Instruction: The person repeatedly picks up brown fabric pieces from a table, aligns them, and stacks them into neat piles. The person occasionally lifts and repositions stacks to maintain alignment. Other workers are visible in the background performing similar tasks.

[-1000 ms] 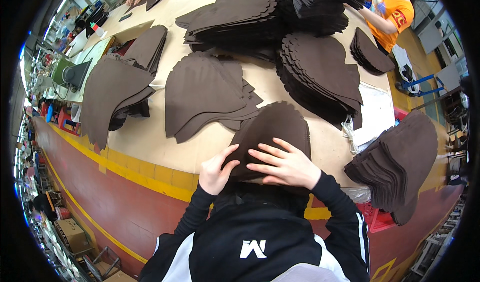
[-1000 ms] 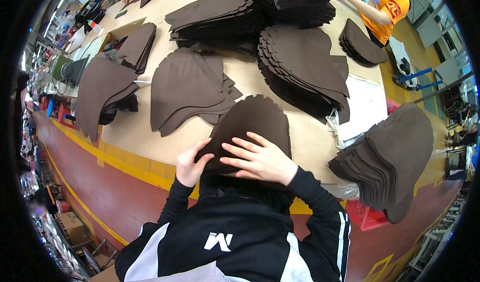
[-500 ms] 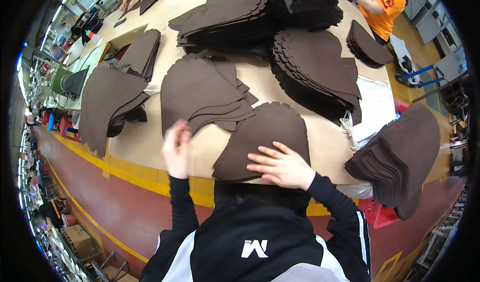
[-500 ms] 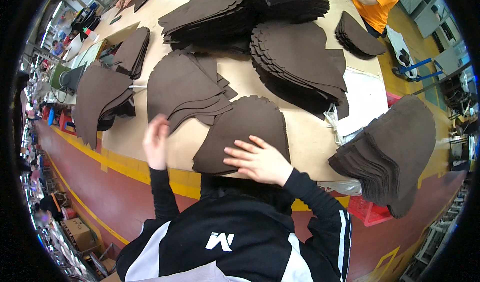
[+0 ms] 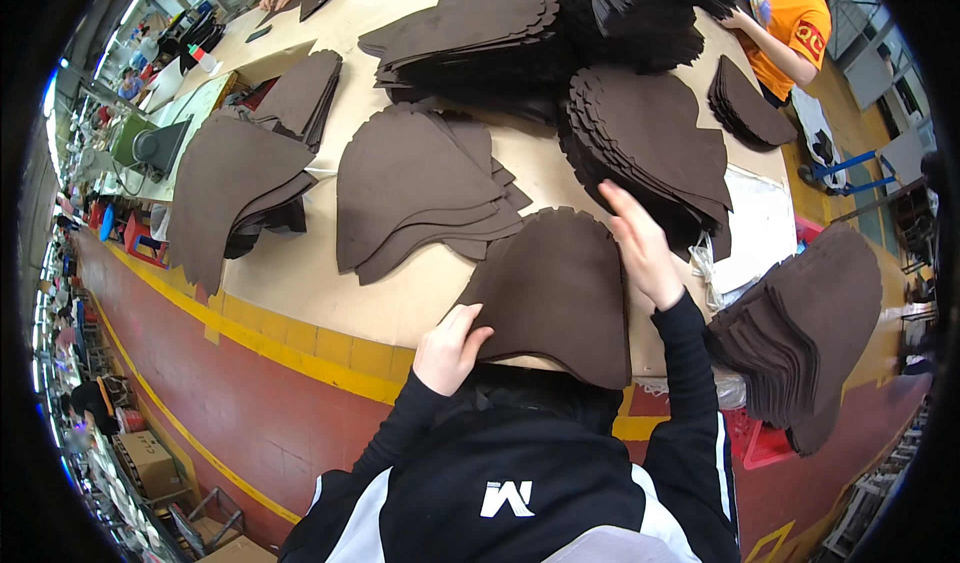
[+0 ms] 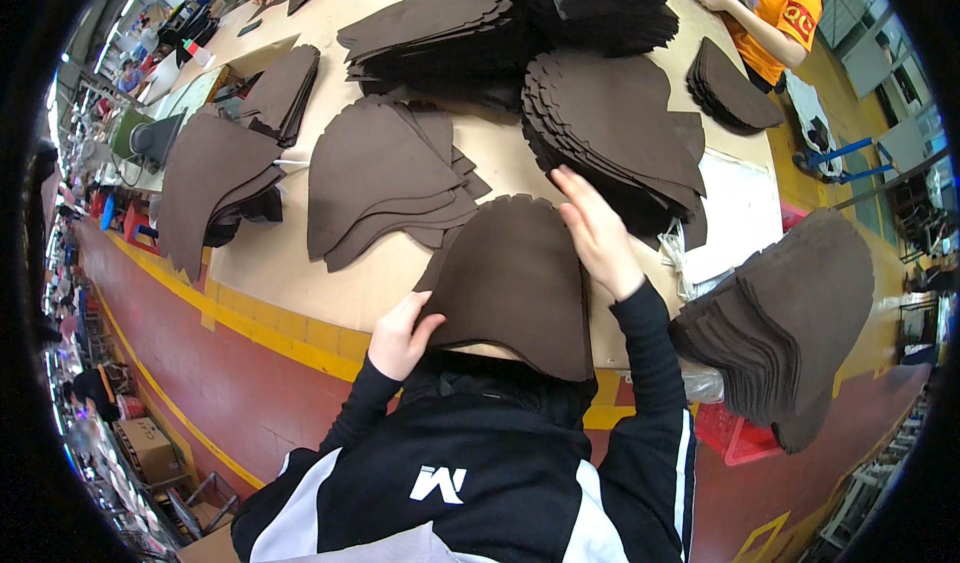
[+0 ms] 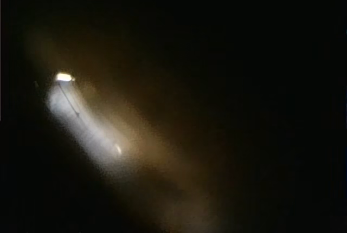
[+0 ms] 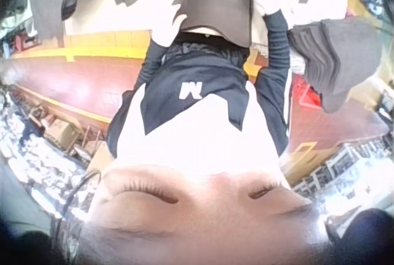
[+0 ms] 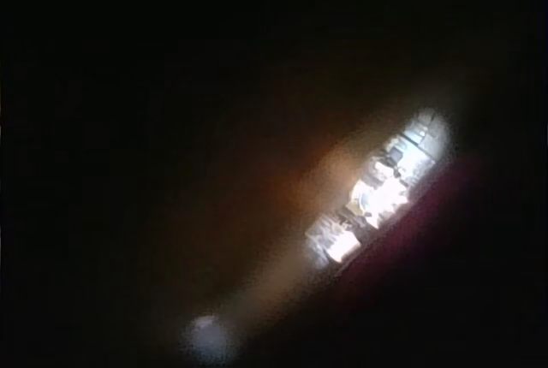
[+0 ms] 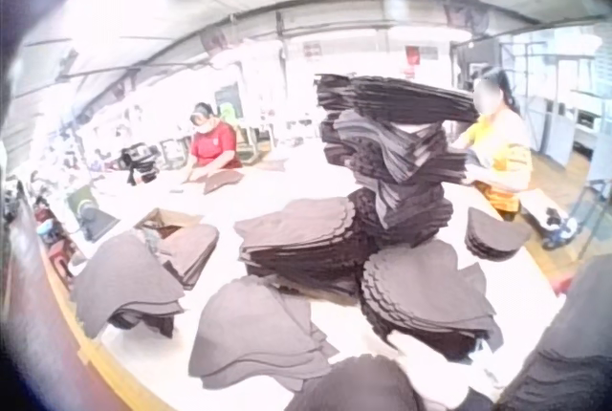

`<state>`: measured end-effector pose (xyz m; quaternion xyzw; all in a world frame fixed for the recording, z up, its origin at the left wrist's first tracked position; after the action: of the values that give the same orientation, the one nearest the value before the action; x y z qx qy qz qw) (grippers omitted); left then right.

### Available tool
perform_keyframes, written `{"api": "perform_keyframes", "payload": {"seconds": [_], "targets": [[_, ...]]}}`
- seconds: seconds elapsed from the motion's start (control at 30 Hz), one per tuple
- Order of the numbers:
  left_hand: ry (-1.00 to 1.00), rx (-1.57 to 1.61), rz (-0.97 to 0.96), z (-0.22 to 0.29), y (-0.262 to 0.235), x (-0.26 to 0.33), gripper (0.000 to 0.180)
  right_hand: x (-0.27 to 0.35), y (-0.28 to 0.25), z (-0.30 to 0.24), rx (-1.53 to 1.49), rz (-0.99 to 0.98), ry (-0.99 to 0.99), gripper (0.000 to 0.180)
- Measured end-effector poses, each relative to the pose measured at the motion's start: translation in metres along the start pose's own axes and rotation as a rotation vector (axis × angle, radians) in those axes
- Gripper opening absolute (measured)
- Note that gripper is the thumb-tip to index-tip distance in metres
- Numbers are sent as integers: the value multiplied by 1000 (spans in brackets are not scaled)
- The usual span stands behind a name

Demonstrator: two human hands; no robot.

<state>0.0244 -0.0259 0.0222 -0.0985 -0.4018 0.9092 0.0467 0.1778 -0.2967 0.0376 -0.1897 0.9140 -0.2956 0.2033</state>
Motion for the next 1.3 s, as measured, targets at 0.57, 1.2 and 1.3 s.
{"api": "perform_keyframes", "payload": {"seconds": [0.57, 1.2, 1.3], "targets": [[-273, 292, 21, -44, -47, -21, 35, 18, 70, -25, 595, -452, -315, 49], [-317, 506, 168, -13, -43, 2, 31, -4, 1, 27, -5, 84, 302, 38], [-364, 540, 501, -47, -91, -9, 41, 9, -19, 5, -192, 196, 170, 32]]}}
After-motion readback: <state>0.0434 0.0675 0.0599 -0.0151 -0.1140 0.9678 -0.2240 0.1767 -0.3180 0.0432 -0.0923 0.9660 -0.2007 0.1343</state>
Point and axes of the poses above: each hand's wrist, its own x-axis away from the middle knuckle, its own y-axis out of the palm, z = x × y, the point moved 4 cm from there along -x, towards the middle knuckle, and after that the axes turned 7 degrees about -z, right-handed, at the moved point
